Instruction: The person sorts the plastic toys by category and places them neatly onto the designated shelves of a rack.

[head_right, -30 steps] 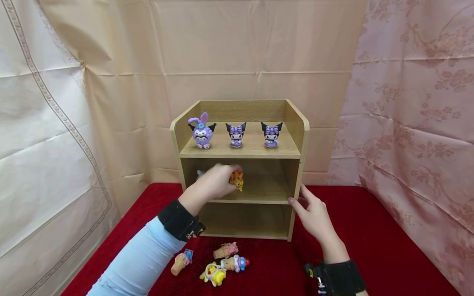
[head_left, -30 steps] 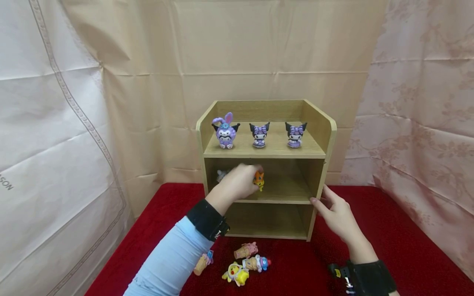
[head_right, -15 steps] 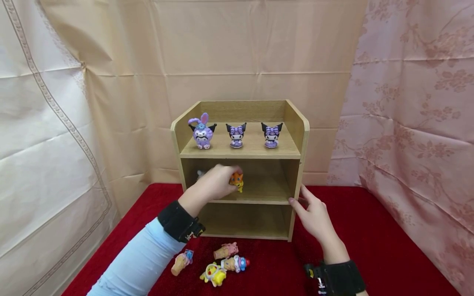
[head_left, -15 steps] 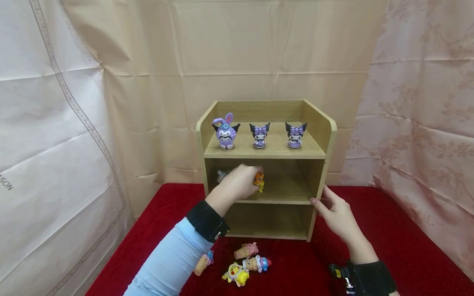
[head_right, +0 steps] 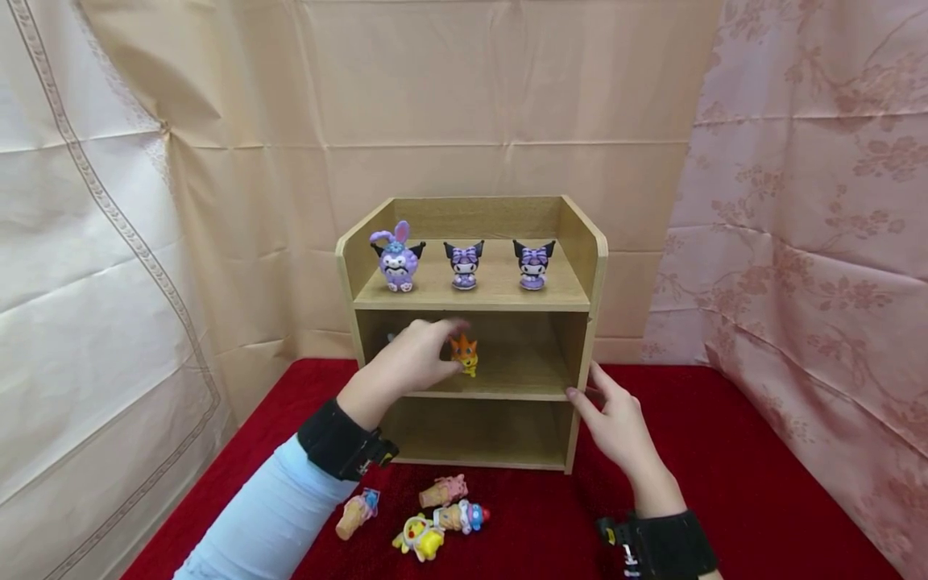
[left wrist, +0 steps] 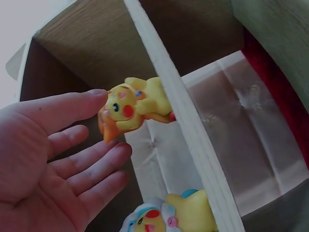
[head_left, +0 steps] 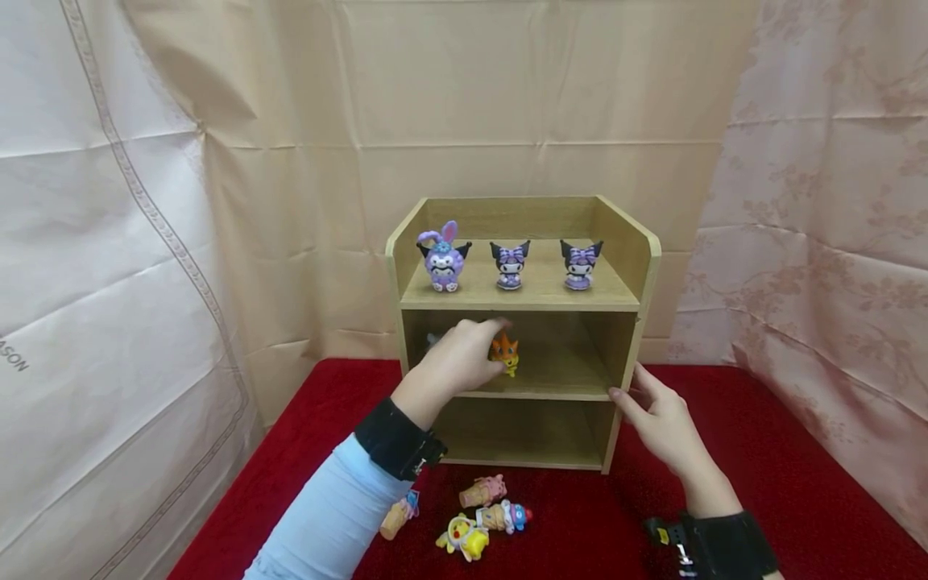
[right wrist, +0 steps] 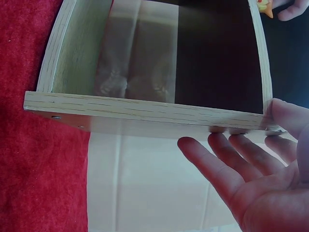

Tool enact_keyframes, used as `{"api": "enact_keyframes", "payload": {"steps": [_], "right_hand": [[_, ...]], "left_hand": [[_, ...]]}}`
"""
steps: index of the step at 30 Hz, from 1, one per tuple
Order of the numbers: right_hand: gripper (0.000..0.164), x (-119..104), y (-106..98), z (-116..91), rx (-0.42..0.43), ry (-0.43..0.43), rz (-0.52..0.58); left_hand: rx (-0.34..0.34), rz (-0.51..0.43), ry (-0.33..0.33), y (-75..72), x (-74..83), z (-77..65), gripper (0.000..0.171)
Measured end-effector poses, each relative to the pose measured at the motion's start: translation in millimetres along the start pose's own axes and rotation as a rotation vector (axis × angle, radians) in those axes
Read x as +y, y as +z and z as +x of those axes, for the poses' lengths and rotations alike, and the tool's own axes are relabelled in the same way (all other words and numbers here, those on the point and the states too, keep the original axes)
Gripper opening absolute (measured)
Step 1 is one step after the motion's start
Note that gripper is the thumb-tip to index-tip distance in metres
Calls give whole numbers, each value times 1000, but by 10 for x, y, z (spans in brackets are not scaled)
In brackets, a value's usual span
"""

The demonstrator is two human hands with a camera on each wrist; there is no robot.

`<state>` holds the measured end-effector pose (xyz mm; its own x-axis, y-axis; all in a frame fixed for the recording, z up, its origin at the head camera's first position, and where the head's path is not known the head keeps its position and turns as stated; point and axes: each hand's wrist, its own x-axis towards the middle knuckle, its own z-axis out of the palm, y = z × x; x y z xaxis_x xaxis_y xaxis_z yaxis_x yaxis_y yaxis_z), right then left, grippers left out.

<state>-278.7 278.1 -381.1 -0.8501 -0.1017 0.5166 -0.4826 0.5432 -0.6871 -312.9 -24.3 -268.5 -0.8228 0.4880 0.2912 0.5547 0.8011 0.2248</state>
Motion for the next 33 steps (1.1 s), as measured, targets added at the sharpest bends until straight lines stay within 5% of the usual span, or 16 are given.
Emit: {"api": "enact_keyframes", "payload": {"steps": [11,33], "right_hand": [[62,-1,2,4,-2,10,-1],[62,-1,6,3,-8,17,-3]], "left_hand": [[80,-69,109,-86,-42,-227,50],[235,-73,200,-98,-192,-664,47]]}}
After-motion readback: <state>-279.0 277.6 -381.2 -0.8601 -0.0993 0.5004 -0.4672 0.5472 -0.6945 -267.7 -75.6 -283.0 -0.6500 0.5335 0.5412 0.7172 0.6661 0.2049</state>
